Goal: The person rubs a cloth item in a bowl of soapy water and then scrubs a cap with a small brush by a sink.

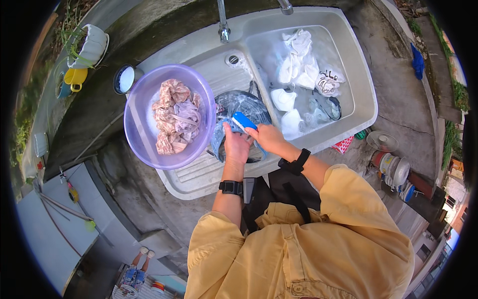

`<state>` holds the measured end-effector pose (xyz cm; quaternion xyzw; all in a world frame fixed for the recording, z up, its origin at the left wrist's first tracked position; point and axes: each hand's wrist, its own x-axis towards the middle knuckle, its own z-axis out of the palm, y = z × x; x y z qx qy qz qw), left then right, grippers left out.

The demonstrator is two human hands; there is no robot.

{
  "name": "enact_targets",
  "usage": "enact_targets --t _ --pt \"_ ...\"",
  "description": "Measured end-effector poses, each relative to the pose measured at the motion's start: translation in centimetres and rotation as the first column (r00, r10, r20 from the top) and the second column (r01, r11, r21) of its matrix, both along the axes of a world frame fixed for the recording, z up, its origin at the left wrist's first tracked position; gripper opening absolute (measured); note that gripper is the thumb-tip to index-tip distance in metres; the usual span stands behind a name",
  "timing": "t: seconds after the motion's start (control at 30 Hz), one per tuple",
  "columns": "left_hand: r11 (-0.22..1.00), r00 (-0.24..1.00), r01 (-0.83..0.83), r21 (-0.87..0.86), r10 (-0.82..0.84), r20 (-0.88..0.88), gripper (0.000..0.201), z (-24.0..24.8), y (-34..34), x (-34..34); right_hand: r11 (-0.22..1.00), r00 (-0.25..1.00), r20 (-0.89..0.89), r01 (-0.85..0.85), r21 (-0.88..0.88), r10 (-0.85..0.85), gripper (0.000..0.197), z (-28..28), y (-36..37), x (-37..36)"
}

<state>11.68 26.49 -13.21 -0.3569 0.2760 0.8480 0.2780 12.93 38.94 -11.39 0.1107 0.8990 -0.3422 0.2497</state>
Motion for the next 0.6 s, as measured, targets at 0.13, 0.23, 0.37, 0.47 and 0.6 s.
enact_targets --t 0.13,0.23,0.37,0.47,0.6 --pt "0.927 0.939 0.314 -0.204 -0.335 -0.076 0.048 -1.1 1.2 1.9 0.975 0.982 0.150 0.138 -0.172 -0.113 0.065 -1.4 1.7 -0.6" --pt "0.937 0.950 0.301 -0.177 -0.311 -0.030 0.041 -2.4 1.4 2.1 0.979 0.972 0.137 0.199 -0.037 -0.192 0.064 0.4 1.4 -0.1" --pt "0.999 0.999 0.026 0.044 -0.028 0.034 0.037 -1.9 2.3 0.4 0.977 0.992 -0.056 0.121 0.176 -0.112 0.051 0.6 0.2 4.2" --pt "0.995 0.997 0.014 0.094 -0.020 0.072 0.038 -1.8 2.0 0.1 0.988 0.994 -0.099 0.065 0.140 -0.051 0.047 0.9 3.3 6.5" --pt "0.982 0.998 0.025 0.186 -0.035 0.049 0.047 -1.5 2.6 0.2 0.984 0.994 -0.018 0.109 0.143 -0.108 0.047 1.6 4.9 5.4"
